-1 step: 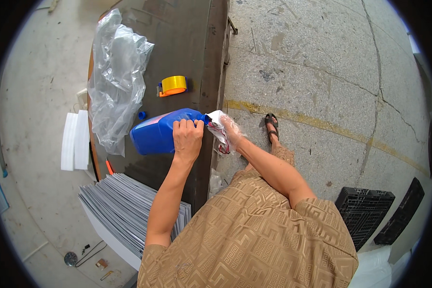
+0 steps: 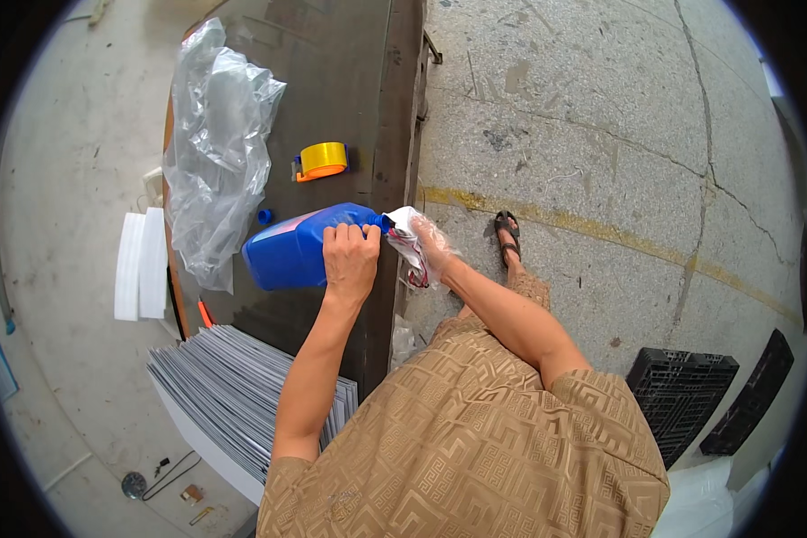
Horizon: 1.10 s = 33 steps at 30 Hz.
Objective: The person puts on a pair of disposable plastic gloves and then pours liquid from a blue plastic container onto a white cloth. The person handles the gloves and the container with care, ensuring the cloth is saturated with the liquid.
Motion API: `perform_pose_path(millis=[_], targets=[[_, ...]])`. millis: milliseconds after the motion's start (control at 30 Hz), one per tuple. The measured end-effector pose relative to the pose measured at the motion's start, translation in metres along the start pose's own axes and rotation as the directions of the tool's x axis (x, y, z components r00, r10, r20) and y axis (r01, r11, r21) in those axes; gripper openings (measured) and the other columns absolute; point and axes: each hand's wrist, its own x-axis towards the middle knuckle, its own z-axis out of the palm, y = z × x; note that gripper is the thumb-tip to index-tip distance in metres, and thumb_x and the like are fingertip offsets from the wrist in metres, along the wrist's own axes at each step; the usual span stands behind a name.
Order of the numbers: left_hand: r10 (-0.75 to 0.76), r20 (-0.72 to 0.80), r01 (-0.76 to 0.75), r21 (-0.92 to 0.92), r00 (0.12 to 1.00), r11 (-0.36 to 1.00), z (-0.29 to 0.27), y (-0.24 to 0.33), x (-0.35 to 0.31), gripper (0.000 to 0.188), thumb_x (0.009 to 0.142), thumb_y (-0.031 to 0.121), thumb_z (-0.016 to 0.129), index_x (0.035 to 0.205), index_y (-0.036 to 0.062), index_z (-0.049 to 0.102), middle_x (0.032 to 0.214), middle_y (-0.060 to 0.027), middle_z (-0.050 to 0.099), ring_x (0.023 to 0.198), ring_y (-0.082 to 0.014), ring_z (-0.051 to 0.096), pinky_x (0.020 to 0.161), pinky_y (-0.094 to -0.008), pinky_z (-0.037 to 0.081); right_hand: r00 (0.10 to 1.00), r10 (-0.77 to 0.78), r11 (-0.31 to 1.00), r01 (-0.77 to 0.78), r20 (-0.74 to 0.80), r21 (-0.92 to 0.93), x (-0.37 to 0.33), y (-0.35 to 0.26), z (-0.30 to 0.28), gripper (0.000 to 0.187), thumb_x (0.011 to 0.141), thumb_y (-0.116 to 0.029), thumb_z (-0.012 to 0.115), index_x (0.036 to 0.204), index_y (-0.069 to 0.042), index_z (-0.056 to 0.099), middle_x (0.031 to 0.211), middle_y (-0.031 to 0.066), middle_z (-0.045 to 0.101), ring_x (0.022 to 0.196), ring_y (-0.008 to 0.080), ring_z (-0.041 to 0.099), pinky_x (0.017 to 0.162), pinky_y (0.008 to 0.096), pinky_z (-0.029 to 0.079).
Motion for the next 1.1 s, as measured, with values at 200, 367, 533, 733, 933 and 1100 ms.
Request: perform_pose_path(millis=[200, 367, 533, 733, 933, 1100], targets=[[0.027, -0.032, -0.027, 0.013, 0.999, 1.000, 0.006, 0.007, 0.001, 0.001, 0.081, 0.007, 0.062, 0.080, 0.0059, 0.062, 0.068, -0.0090, 0.057, 0.070, -0.0244, 0.057, 0.067, -0.0392, 0.042, 1.000, -0.007, 1.000, 0.007, 0.021, -0.013, 0.006, 0.010, -0.012, 0.047, 0.101, -0.042, 0.052, 0.135, -0.009, 0.049, 0.123, 0.0061, 0.060, 0.104, 0.0166, 0.059, 0.090, 0.0343, 0.049], [0.035, -0.017, -0.034, 0.015, 0.999, 0.999, 0.007, 0.009, 0.004, 0.001, 0.081, 0.007, 0.062, 0.080, 0.0059, 0.062, 0.068, -0.0087, 0.058, 0.070, -0.0244, 0.057, 0.068, -0.0392, 0.042, 1.000, -0.006, 0.999, 0.005, 0.023, 0.037, 0.002, 0.005, -0.010, 0.047, 0.102, -0.039, 0.052, 0.137, -0.010, 0.046, 0.124, 0.0065, 0.060, 0.106, 0.0170, 0.059, 0.088, 0.0348, 0.051], [0.042, 0.002, -0.042, 0.011, 0.999, 0.999, 0.009, 0.011, 0.008, 0.003, 0.081, 0.007, 0.062, 0.079, 0.0059, 0.063, 0.068, -0.0090, 0.059, 0.070, -0.0248, 0.058, 0.068, -0.0394, 0.042, 1.000, -0.002, 0.999, 0.001, 0.025, 0.050, 0.000, 0.002, -0.009, 0.044, 0.102, -0.037, 0.052, 0.136, -0.010, 0.047, 0.120, 0.0062, 0.062, 0.103, 0.0177, 0.062, 0.084, 0.0346, 0.053], [0.020, 0.046, -0.021, 0.015, 0.999, 1.000, 0.005, 0.012, 0.011, 0.003, 0.077, 0.007, 0.062, 0.080, 0.0074, 0.061, 0.072, -0.0097, 0.061, 0.074, -0.0263, 0.060, 0.070, -0.0396, 0.044, 0.999, -0.003, 0.996, 0.000, 0.035, 0.092, 0.000, 0.003, -0.007, 0.039, 0.103, -0.035, 0.050, 0.132, -0.010, 0.050, 0.117, 0.0054, 0.064, 0.100, 0.0174, 0.064, 0.082, 0.0327, 0.053], [0.023, 0.044, -0.024, 0.026, 0.999, 0.999, 0.007, 0.015, 0.015, 0.004, 0.076, 0.007, 0.062, 0.080, 0.0070, 0.062, 0.071, -0.0101, 0.061, 0.074, -0.0265, 0.060, 0.070, -0.0395, 0.044, 0.997, -0.046, 0.989, 0.038, 0.058, 0.143, 0.009, 0.012, -0.014, 0.036, 0.103, -0.033, 0.049, 0.130, -0.010, 0.052, 0.117, 0.0049, 0.064, 0.101, 0.0173, 0.064, 0.083, 0.0322, 0.053], [0.023, 0.064, -0.025, 0.033, 0.998, 0.999, 0.008, 0.022, 0.017, 0.001, 0.079, 0.007, 0.062, 0.080, 0.0065, 0.062, 0.071, -0.0107, 0.062, 0.073, -0.0266, 0.061, 0.070, -0.0394, 0.044, 0.998, -0.041, 0.983, 0.033, 0.040, 0.180, 0.004, 0.006, -0.012, 0.035, 0.103, -0.032, 0.049, 0.130, -0.009, 0.051, 0.116, 0.0054, 0.064, 0.102, 0.0174, 0.064, 0.084, 0.0328, 0.053]])
